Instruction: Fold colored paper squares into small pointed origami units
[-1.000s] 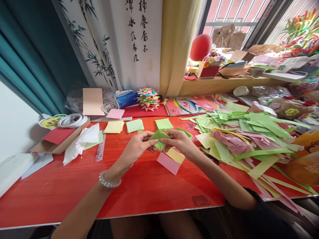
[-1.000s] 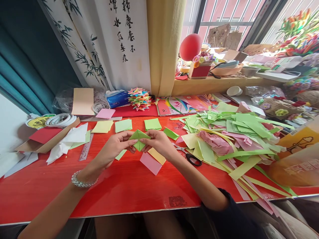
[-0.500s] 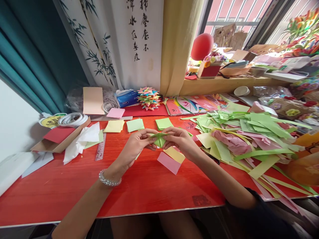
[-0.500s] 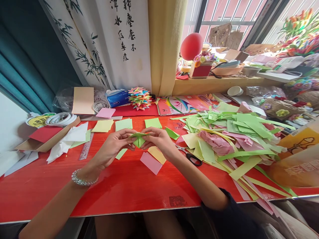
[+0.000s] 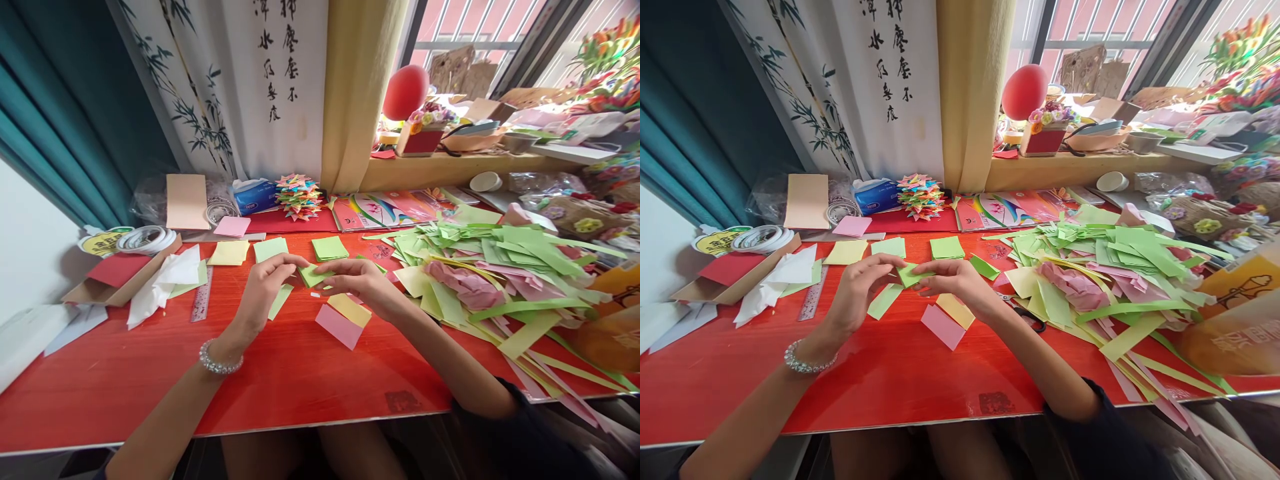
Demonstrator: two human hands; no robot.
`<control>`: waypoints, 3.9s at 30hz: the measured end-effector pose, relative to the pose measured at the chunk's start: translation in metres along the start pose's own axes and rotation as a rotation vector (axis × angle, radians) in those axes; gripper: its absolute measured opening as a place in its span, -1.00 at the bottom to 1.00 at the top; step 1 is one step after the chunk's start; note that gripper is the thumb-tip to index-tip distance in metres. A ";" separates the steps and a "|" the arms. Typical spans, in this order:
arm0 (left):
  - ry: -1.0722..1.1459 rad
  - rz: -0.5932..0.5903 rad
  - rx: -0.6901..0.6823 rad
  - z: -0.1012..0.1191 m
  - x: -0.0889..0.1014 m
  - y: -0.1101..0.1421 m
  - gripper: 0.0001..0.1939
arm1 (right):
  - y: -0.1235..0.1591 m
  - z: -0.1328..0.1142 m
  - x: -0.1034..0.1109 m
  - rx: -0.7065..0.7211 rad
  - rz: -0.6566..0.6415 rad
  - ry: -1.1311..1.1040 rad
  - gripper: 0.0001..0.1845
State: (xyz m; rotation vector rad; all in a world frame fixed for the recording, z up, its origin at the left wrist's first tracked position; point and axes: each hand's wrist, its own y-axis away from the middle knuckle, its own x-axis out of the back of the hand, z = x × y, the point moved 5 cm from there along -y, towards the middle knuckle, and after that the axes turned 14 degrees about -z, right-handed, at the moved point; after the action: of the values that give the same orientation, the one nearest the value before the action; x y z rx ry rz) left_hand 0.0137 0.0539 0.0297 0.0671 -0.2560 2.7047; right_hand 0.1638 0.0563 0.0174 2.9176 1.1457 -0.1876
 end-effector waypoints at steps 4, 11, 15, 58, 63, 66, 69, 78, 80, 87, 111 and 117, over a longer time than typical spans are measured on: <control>-0.215 0.024 0.006 0.001 0.001 -0.001 -0.71 | 0.000 0.002 -0.005 -0.015 -0.029 0.120 -0.78; -0.376 -0.100 -0.001 0.001 -0.012 0.000 -0.73 | -0.004 0.019 -0.012 -0.088 -0.069 0.182 -0.73; -0.415 -0.049 0.019 0.002 -0.011 0.000 -0.72 | -0.004 0.015 -0.010 -0.031 0.005 0.054 -0.71; -0.274 -0.078 0.069 -0.008 -0.005 -0.001 -0.79 | 0.000 0.002 -0.004 0.090 0.100 0.384 -0.74; -0.206 -0.078 0.099 -0.013 -0.006 -0.005 -0.78 | 0.001 0.004 0.006 0.116 0.228 0.336 -0.76; -0.146 -0.084 0.090 -0.013 -0.006 -0.006 -0.70 | 0.001 0.005 0.012 0.135 0.269 0.243 -0.77; -0.139 -0.046 0.075 -0.012 -0.003 -0.005 -0.71 | 0.000 0.002 0.010 0.143 0.205 0.170 -0.76; -0.162 -0.050 0.013 -0.012 -0.002 -0.003 -0.68 | 0.002 -0.003 0.008 0.140 0.160 0.060 -0.82; -0.167 -0.067 0.002 -0.012 -0.003 -0.004 -0.68 | 0.002 -0.001 0.010 0.132 0.168 0.028 -0.82; -0.138 -0.122 -0.026 -0.010 -0.004 -0.004 -0.76 | 0.001 0.000 0.012 0.112 0.173 -0.009 -0.81; -0.104 -0.036 0.019 -0.016 -0.009 -0.005 -0.75 | -0.004 0.015 0.005 -0.014 0.170 -0.023 -0.69; -0.108 -0.029 0.024 -0.017 -0.009 -0.004 -0.74 | -0.004 0.014 0.005 -0.007 0.168 -0.018 -0.74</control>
State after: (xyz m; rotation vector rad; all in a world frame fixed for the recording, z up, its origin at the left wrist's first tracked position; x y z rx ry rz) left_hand 0.0233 0.0571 0.0134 0.2223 -0.2520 2.6791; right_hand 0.1636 0.0622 0.0034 2.9795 0.8914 -0.2073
